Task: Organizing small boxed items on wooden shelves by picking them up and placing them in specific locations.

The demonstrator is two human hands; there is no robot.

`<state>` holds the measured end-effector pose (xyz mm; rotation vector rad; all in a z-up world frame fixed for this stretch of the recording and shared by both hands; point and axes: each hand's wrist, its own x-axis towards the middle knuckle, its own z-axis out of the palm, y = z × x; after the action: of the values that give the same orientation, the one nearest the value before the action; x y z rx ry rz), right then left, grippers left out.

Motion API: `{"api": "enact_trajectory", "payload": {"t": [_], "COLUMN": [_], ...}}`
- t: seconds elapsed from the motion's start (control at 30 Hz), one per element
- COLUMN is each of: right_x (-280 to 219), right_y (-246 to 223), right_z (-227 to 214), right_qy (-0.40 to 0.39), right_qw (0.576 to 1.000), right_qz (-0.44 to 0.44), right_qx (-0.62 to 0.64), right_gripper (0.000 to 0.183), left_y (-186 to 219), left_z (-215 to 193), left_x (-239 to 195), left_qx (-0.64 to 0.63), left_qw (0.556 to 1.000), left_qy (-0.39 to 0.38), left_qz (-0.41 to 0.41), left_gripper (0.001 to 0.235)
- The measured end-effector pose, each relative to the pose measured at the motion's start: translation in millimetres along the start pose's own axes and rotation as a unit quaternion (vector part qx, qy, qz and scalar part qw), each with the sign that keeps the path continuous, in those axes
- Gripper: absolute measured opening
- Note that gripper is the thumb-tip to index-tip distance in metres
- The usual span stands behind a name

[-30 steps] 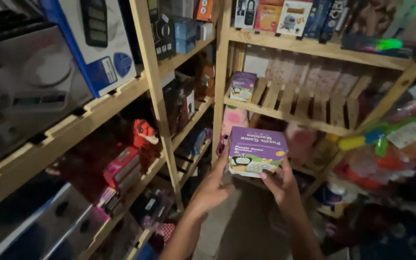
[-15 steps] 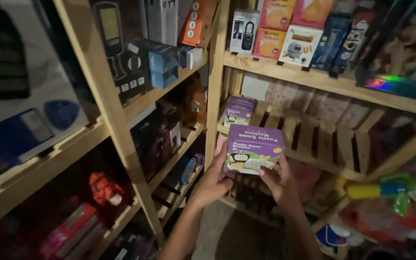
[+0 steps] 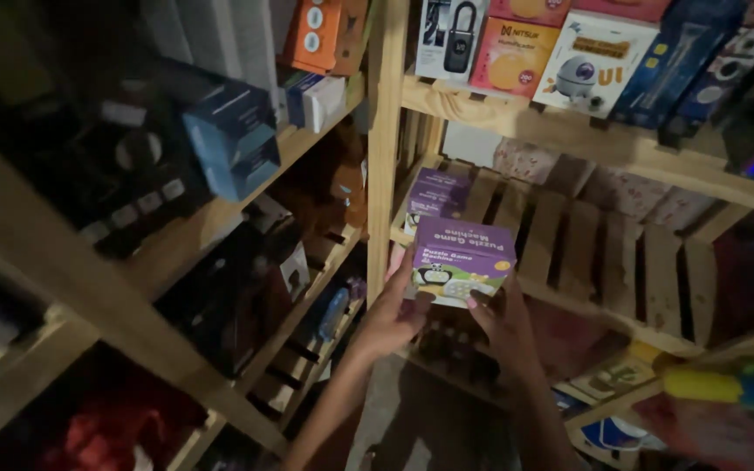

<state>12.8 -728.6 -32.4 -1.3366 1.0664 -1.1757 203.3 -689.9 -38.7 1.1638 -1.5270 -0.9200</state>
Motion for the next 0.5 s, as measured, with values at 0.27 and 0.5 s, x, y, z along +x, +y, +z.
{"api": "enact_trajectory", "payload": {"t": [0.27, 0.5], "right_x": [99.6, 158.9], "right_y": [60.5, 75.6], "right_z": [2.6, 0.6], "right_qy": [0.008, -0.042], "right_qw": [0.993, 0.988], "right_qz": [-0.116, -0.151], "right_qx": [-0.031, 0.016], "right_gripper": [0.082, 0.075], "left_y": [-31.1, -89.0], "left_z": [-35.8, -40.2], "left_x": [86.6, 149.9], "left_qx": [-0.11, -0.147], "left_qw": [0.994, 0.988], "left_qy": [-0.013, -0.021], "left_qz": [0.012, 0.033], "left_gripper": [0.105, 0.102]}}
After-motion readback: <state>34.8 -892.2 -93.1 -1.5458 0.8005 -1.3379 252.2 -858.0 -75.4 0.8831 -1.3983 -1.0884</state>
